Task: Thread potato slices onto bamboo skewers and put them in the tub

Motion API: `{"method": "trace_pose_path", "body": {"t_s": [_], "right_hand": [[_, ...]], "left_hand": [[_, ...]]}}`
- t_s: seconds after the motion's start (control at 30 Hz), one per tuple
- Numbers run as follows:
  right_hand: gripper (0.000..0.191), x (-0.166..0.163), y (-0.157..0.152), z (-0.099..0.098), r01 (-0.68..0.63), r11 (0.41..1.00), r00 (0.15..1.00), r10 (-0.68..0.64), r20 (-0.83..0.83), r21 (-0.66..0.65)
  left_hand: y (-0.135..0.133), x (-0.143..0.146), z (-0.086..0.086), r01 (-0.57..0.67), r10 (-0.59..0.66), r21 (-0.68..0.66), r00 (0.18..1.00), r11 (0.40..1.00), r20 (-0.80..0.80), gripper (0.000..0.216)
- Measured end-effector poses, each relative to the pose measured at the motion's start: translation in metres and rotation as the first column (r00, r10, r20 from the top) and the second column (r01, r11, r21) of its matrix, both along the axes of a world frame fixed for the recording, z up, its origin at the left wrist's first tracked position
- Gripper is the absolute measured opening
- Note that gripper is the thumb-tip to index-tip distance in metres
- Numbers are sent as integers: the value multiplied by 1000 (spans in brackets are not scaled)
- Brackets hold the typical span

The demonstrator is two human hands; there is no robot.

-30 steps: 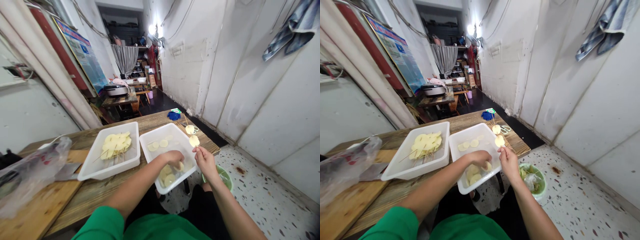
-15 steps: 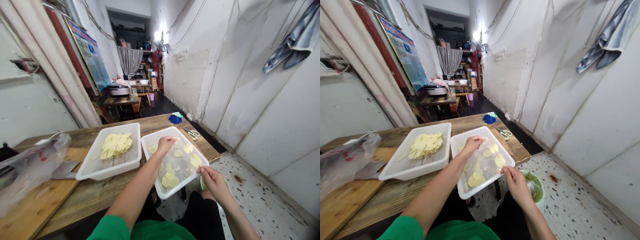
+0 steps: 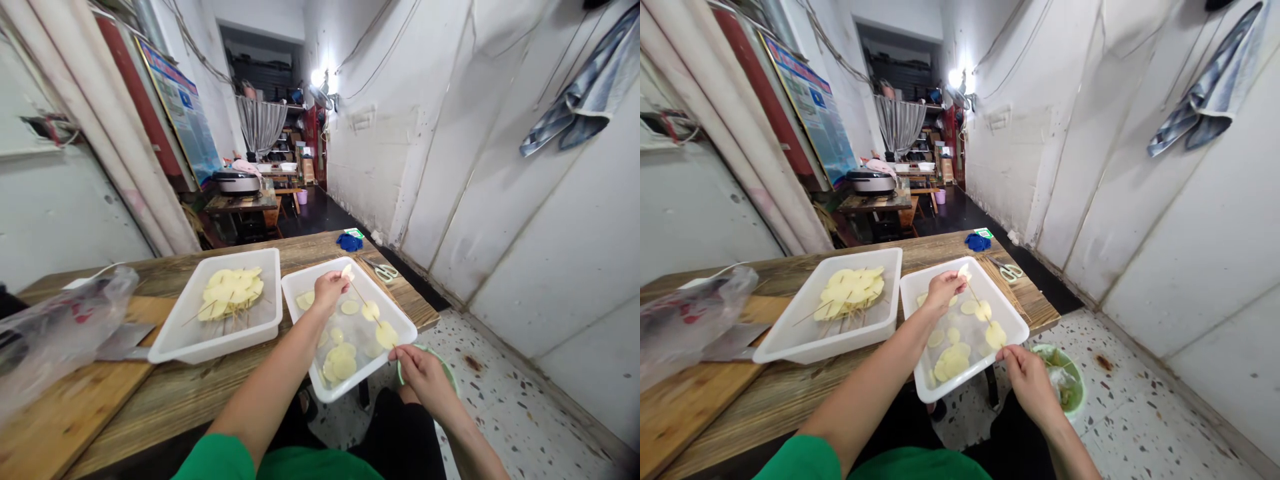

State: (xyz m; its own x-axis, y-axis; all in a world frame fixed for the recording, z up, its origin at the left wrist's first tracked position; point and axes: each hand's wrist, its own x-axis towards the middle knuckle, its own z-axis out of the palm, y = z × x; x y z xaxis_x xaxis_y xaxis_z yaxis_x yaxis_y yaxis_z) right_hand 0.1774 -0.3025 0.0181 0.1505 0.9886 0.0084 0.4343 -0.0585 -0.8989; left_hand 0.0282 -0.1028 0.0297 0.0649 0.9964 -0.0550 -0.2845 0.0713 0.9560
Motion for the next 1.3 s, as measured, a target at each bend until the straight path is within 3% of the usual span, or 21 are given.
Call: {"method": "trace_pose_path", "body": {"t_s": [0.13,0.6,0.77,1.3], "right_hand": [[40,0,-1,1,12,1000,1000,-12,-24,9],[42,-2,-1,3,34,999,999,-33,-30,12],[42,-2,-2,3,35,999,998,-35,-54,-2],[38,2,-4,-1,4,1000,1000,-3,-18,15]], "left_hand": [[-1,2,-2,-13,14,64,1000,998,-13,19],[13,-2,-21,3,63,224,957,975,-285,24],[10,-5,-18,-5,106,265,923,964,-370,23],[4,-5,-9,117,13,286,911,951,-413,21]]}}
